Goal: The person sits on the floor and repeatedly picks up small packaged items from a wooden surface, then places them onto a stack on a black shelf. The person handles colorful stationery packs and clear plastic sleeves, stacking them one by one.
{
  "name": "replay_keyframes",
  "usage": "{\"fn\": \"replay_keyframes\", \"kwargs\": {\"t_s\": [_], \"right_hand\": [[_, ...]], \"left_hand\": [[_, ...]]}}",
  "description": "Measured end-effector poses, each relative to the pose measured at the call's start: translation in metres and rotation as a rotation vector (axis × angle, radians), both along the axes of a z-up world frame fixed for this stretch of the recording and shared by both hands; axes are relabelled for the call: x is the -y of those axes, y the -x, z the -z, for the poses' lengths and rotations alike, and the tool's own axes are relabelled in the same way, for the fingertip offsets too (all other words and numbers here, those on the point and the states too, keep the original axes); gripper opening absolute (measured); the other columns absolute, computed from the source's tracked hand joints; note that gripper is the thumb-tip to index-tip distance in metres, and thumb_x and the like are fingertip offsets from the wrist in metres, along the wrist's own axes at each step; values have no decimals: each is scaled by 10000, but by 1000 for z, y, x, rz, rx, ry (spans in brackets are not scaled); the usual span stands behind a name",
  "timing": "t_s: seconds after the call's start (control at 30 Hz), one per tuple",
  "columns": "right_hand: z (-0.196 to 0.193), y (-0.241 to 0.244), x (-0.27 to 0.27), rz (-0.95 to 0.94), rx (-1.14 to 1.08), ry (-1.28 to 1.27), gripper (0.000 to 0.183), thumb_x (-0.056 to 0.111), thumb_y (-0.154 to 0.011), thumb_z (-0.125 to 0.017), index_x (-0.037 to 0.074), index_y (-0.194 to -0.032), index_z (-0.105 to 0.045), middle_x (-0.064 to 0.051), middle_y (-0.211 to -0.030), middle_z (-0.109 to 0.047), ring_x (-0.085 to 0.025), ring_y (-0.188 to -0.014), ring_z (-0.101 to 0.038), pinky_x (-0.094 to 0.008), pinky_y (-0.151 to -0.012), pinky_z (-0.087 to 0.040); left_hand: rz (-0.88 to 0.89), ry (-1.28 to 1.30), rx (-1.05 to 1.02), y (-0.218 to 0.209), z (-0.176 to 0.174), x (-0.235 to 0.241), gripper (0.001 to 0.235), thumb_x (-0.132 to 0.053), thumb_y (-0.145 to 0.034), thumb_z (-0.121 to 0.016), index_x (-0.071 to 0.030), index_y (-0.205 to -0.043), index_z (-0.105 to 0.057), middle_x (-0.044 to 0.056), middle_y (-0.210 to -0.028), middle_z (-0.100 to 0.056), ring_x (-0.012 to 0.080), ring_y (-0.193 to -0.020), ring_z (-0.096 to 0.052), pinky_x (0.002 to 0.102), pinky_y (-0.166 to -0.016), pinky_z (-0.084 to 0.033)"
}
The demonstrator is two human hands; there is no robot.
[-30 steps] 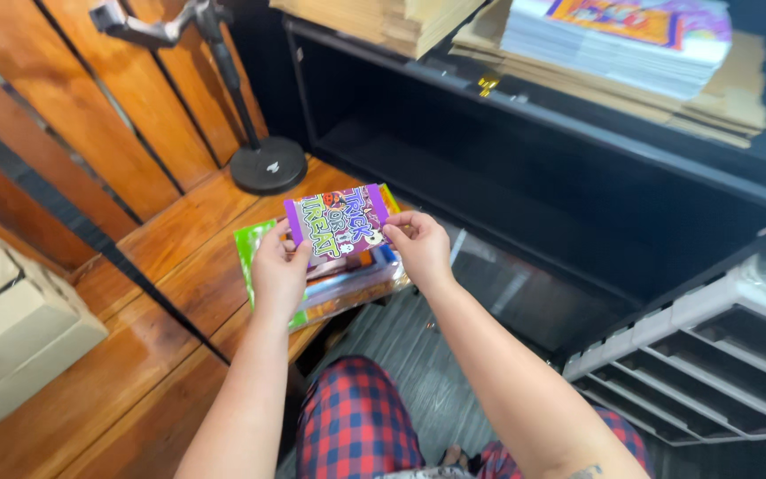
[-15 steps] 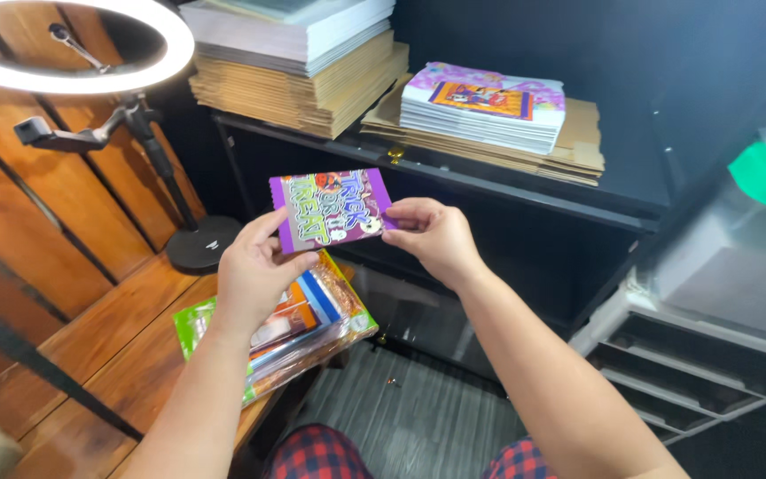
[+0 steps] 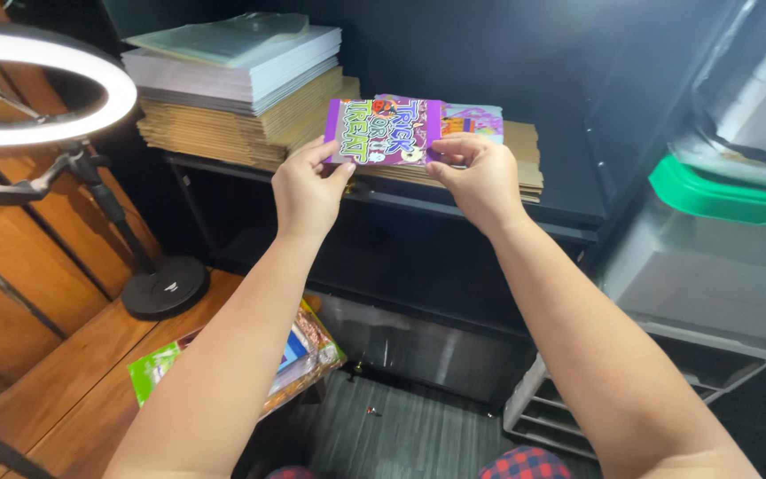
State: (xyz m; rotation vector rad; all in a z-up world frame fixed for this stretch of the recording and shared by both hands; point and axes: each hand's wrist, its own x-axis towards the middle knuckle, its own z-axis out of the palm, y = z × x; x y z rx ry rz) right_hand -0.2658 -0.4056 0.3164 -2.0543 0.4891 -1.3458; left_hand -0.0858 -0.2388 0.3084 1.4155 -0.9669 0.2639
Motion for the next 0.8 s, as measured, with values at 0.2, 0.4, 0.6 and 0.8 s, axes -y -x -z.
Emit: {"fn": "replay_keyframes", "kwargs": {"t_s": [0.2, 0.4, 0.6, 0.8], "right_hand": [[-17, 15, 37, 146, -80, 50, 338, 142, -787, -891, 214, -1106, -807, 4, -1148, -754, -127, -938, -753, -242, -790, -602], [-29, 11, 42, 300, -152, 28, 243, 148, -840, -831, 220, -1071, -817, -7, -1063, -759, -161, -969, -754, -289, -843, -603], [-32, 7, 50, 419, -238, -41, 220, 233, -851, -846, 328, -1047, -815, 34, -1131, -752, -194, -1128, -711, -332, -941, -562], [-27, 7, 45, 396, -194, -75, 181, 161, -867, -821, 243, -1028, -826, -77, -1088, -767, -286, -1135, -713, -401, -974, -555]], "left_hand": [[-106, -163, 188, -18, -1, 68, 410, -318, -824, -894, -229, -1204, -768, -49, -1288, -725, 141, -1213, -673, 283, -1038, -529], [-163, -244, 298, -13, -18, 91, 377, -323, -838, -857, -225, -1192, -773, -33, -1292, -727, 186, -1256, -638, 372, -1069, -484], [-129, -307, 310, -26, -19, 119, 320, -381, -876, -822, -291, -1178, -766, -90, -1286, -721, 140, -1254, -628, 341, -1057, -489], [-76, -418, 295, -37, -23, 134, 280, -363, -905, -767, -307, -1180, -763, -51, -1293, -723, 211, -1274, -615, 415, -1072, -435]]}}
